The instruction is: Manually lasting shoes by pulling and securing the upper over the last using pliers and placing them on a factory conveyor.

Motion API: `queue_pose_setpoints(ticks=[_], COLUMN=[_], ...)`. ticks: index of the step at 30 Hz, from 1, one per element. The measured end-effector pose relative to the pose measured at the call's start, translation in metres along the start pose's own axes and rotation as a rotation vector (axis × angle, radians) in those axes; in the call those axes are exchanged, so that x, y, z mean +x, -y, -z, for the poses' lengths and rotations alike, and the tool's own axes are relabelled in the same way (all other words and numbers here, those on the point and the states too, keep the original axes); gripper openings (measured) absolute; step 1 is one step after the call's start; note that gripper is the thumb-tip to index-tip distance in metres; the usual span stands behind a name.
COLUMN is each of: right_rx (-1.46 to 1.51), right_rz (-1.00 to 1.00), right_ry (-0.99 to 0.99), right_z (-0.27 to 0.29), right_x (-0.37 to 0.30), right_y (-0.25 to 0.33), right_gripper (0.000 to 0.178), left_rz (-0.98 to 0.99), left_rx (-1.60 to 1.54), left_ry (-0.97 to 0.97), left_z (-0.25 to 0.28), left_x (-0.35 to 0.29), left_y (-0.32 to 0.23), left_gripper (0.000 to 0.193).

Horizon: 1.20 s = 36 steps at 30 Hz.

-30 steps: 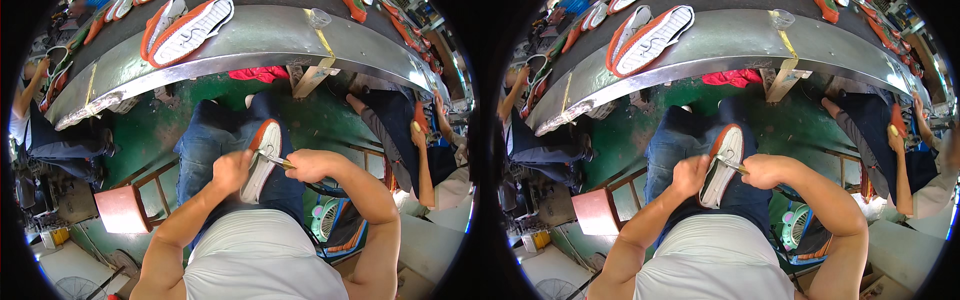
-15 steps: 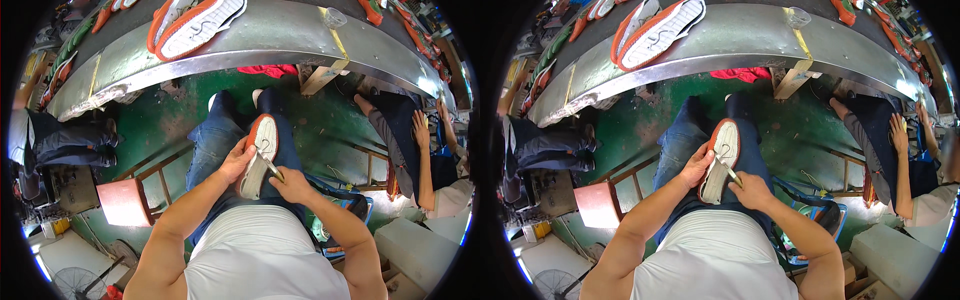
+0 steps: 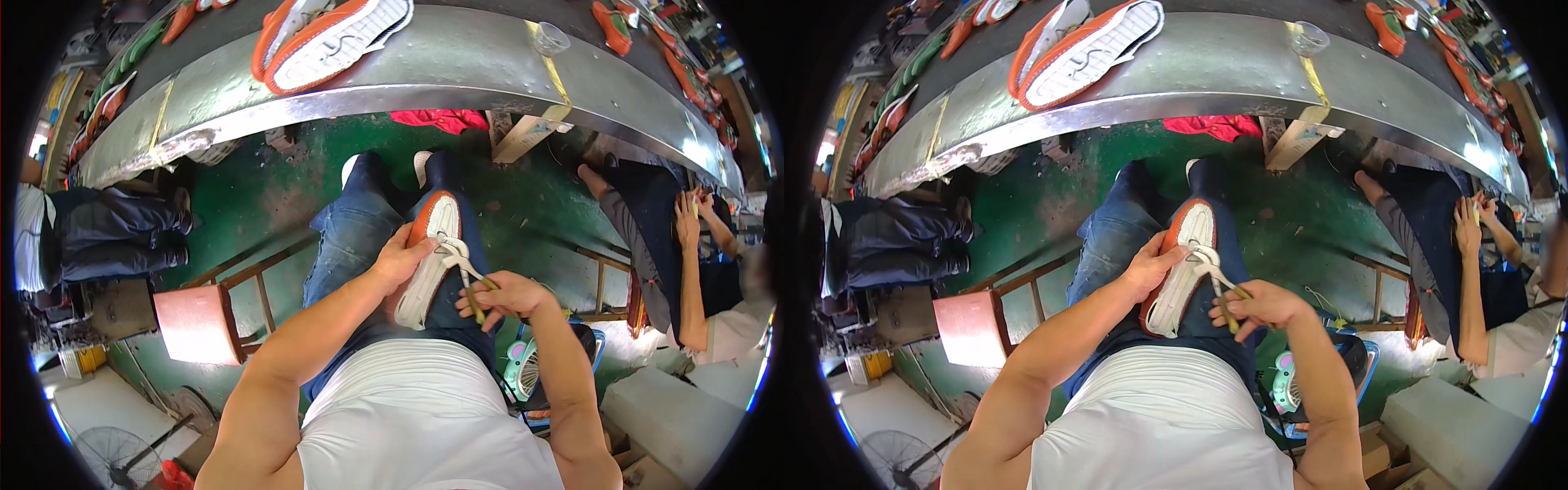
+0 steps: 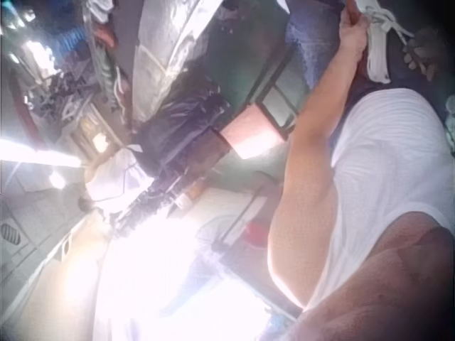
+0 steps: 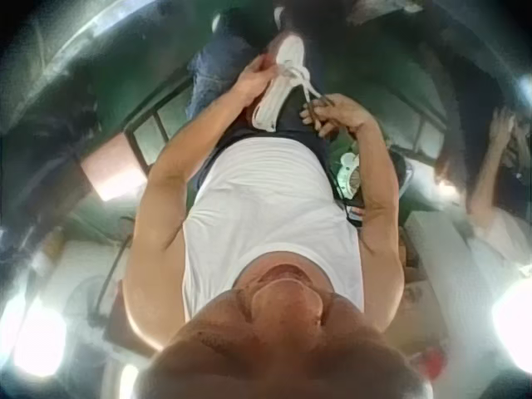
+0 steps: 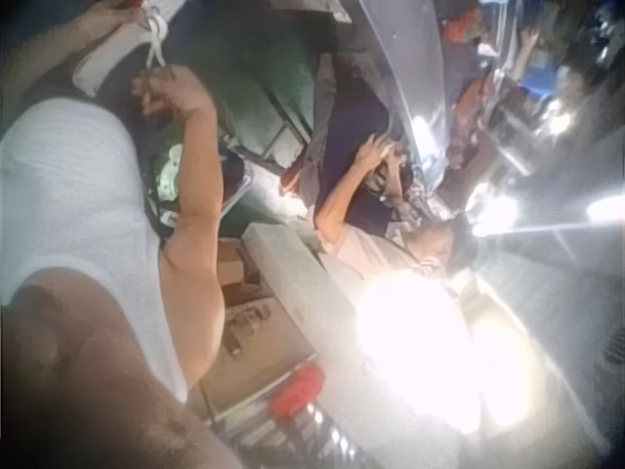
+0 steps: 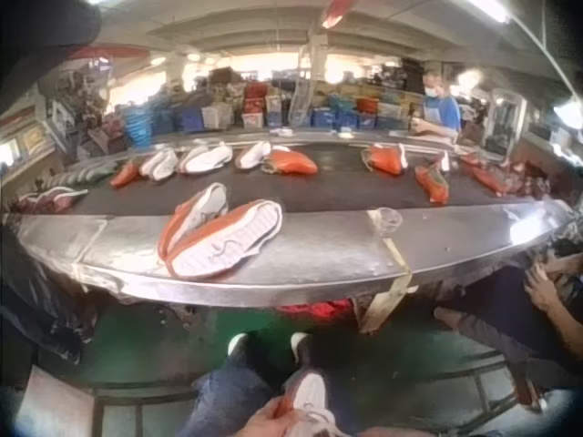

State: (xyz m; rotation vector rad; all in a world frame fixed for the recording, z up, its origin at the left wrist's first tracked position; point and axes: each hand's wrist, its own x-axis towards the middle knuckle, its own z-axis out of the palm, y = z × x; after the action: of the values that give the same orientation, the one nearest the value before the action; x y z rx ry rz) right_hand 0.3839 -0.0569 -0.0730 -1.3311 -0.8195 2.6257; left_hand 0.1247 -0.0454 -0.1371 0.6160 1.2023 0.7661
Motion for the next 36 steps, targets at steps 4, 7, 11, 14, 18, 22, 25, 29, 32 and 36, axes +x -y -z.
queue_pose_setpoints(ticks=[4,7,11,14,18,22,25,29,32,36], right_rx=[-0.494,-0.742,-1.202,-1.034,-0.795,-1.265,-1.310,-1.396,-1.431,-1.586], right_rz=[0.089,0.350,0.360,0.231,0.040,0.297,0.297,0.486,0.422,0.381], right_ry=[-0.253,-0.417,-0.490,-0.465,-0.295,-0.181,-0.252,-0.355,-0.351,-0.401], right_z=[0.005,-0.036,-0.026,-0.028,-0.029,-0.038,-0.051,-0.052,-0.057,-0.073], right_x=[-0.013,0.003,0.023,0.006,-0.026,-0.015,-0.009,-0.002,-0.006,-0.006], right_y=[0.016,0.036,0.039,0.041,0.027,0.007,0.001,-0.010,-0.012,0.011], right_gripper=[0.032,0.033,0.032,0.031,0.029,0.030,0.032,0.036,0.039,0.036], left_rz=[0.054,0.070,0.062,0.131,0.193,0.281,0.297,0.250,0.188,0.188], left_rx=[0.154,0.377,0.610,0.516,0.241,0.185,0.188,0.222,0.289,0.309], left_ry=[-0.044,-0.079,-0.071,0.018,0.133,0.194,0.188,0.154,0.159,0.147], left_z=[-0.004,-0.015,-0.017,-0.004,0.007,0.006,0.004,0.007,0.007,0.009], left_x=[0.001,-0.012,-0.014,-0.006,0.002,0.006,0.004,0.005,0.006,0.007], left_y=[-0.013,-0.023,-0.034,-0.027,-0.031,-0.038,-0.041,-0.035,-0.025,-0.021], left_gripper=[0.062,0.064,0.066,0.064,0.063,0.066,0.067,0.067,0.066,0.065])
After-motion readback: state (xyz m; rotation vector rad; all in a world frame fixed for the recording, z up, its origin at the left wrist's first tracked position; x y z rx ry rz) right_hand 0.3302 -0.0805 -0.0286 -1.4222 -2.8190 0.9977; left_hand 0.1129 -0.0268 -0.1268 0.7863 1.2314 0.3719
